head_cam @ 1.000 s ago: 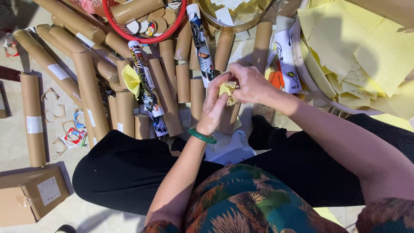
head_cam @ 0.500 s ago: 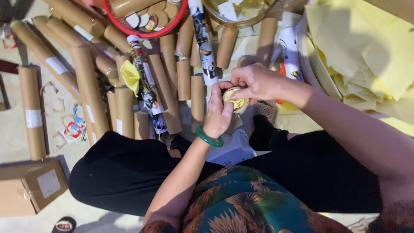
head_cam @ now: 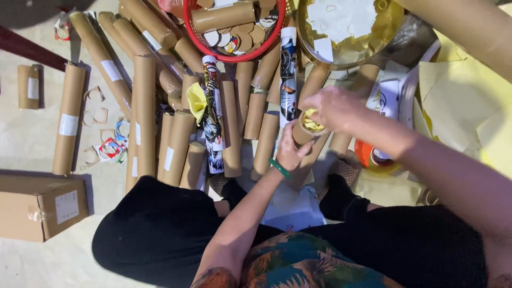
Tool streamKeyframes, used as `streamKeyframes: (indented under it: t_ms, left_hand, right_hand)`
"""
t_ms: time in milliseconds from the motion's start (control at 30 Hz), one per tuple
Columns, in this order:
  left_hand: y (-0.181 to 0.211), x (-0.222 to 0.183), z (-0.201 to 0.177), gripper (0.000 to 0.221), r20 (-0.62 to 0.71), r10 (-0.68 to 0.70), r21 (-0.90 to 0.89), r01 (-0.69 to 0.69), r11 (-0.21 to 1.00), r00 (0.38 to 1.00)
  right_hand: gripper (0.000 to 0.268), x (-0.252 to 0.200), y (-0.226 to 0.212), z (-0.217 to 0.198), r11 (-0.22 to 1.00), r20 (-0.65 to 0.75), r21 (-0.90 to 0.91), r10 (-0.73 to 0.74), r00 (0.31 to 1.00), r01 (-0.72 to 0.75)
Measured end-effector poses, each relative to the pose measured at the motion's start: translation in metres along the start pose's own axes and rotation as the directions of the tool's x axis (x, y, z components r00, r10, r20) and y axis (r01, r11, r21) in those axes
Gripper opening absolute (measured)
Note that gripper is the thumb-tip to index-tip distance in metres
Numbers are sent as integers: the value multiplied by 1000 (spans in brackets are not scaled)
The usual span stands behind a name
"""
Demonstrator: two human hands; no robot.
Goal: The person rolls up printed posters, inserts them into protective cardboard tubes, applies labels, and wraps them in yellow paper while sitting on the floor.
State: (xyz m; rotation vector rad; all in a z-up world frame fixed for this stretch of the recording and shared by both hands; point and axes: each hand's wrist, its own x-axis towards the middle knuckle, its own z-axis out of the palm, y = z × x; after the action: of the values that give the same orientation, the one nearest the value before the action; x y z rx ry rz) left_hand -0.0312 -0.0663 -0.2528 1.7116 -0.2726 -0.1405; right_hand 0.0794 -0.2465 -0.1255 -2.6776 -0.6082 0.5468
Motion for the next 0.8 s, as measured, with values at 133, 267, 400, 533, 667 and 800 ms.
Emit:
streamKeyframes:
  t_ms: [133,267,400,533,667,800]
  left_hand:
    - [23,31,-14,79,24,-57,122,53,991,998]
    - [75,68,-67,87,5,62,178,-62,982,998]
    - [94,95,-165,84,-68,161,418,-119,901,985]
    - [67,93,-282,79,-136,218,686,-67,724,966]
    - [67,80,-331,81,-189,251,881,51,471,949]
    - [-80,47,-332,42,-324,-111,530,278,801,940]
  right_hand:
    - [35,16,24,-78,997,190,-82,22,982,-6]
    - [32,31,66,-151,834,395,390,232,889,-391]
    - [38,31,85,-166,557,132,786,272,953,-267]
    - [42,19,116,-131,697,147,658,252,956,-285]
    - [50,9,116,-104,814,377,392,283,882,-429]
    - [57,9,111,-81,789,365,527,126,922,-316]
